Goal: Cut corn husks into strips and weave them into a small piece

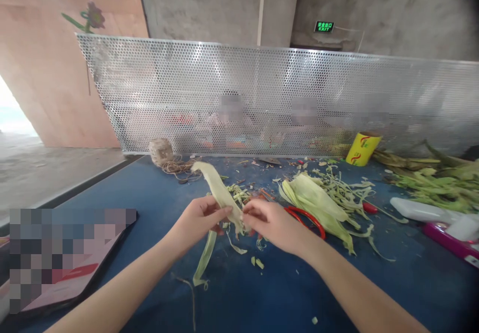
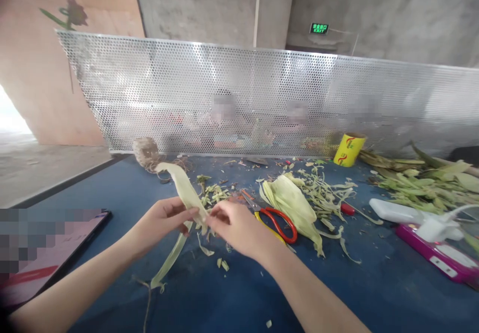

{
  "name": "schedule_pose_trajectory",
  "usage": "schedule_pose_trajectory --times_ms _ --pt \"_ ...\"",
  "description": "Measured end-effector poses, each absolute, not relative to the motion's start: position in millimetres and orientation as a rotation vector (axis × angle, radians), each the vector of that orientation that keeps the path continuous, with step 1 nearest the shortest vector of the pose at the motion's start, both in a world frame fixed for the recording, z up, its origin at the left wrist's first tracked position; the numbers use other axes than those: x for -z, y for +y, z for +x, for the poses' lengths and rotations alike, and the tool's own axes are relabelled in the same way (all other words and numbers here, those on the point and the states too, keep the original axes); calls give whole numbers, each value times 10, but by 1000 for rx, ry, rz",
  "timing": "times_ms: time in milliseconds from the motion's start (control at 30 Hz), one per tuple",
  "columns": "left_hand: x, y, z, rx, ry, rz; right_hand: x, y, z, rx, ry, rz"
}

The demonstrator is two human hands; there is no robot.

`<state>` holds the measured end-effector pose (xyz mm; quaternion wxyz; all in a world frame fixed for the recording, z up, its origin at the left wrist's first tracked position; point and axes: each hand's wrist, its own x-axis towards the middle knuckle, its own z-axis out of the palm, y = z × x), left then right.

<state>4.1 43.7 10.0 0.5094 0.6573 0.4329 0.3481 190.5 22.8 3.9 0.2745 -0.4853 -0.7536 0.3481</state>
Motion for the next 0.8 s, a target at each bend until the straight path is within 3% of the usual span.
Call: schedule_pose_trajectory --times_ms 133,267,567,800 --pt "-112 432 35 -939 1029 1421 -139 292 2205 -319 -2117 -2073" --pt "-96 413 39 -934 1028 1364 -121 330 2363 -352 -2050 -2417" --pt "-61 467 -11 -867 984 1498 -71 384 2223 -423 -1985 -2610" --pt "-52 545 -114 -992 1030 1454 -130 370 2284 -248 -1941 -2487"
